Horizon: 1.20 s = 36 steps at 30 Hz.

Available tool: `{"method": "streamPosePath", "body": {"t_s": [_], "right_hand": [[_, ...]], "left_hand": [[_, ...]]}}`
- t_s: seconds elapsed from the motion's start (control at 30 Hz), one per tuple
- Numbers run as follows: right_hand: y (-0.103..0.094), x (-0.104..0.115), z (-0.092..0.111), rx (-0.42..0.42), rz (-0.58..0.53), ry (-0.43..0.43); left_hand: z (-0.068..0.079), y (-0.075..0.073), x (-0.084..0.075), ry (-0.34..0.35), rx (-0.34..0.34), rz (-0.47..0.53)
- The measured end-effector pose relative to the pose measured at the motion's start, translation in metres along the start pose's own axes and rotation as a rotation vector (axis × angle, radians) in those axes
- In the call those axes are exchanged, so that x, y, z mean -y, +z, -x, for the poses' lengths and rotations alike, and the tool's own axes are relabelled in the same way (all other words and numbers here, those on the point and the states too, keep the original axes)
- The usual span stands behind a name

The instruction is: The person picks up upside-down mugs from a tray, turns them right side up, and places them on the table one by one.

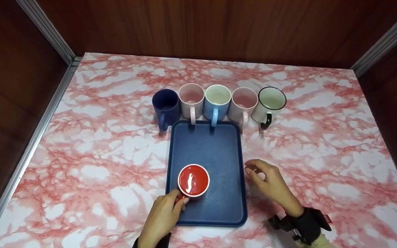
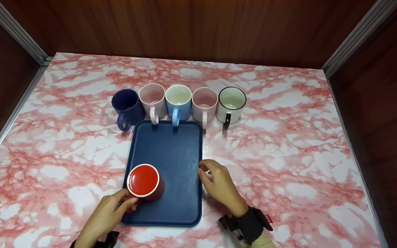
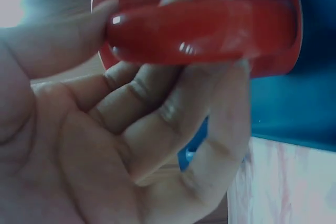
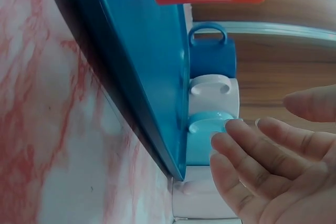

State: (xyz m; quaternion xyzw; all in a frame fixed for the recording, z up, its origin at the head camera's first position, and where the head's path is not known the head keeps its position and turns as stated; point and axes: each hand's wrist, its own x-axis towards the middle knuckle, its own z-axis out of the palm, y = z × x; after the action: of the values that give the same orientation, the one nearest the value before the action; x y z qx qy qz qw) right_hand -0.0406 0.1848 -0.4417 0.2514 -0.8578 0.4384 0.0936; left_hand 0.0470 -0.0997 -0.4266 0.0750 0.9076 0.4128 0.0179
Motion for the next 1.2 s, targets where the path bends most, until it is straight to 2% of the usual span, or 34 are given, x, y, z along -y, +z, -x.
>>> {"method": "streamPosePath", "body": {"t_s": [0.27, 0.57, 0.73, 0.9, 1.03, 1.2], "right_hand": [[0.002, 0.0, 0.002, 0.039, -0.036, -0.012], [0.005, 0.001, 0.005, 0.049, -0.046, -0.02], [0.008, 0.002, 0.007, 0.03, -0.039, -0.035], [0.009, 0.005, 0.009, 0.059, -0.054, 0.006], [0.011, 0.009, 0.01, 0.079, -0.073, 0.029], [0.015, 0.013, 0.013, 0.132, -0.152, 0.083]], "left_hand": [[0.001, 0.007, -0.001, -0.032, -0.014, 0.073], [0.002, 0.018, -0.002, -0.073, -0.114, 0.149], [0.001, 0.026, -0.004, -0.07, -0.185, 0.146], [0.0, 0.029, -0.006, -0.116, -0.205, 0.178], [-0.003, 0.031, -0.008, -0.173, -0.206, 0.26], [-0.009, 0.032, -0.011, -0.234, -0.216, 0.472]]}}
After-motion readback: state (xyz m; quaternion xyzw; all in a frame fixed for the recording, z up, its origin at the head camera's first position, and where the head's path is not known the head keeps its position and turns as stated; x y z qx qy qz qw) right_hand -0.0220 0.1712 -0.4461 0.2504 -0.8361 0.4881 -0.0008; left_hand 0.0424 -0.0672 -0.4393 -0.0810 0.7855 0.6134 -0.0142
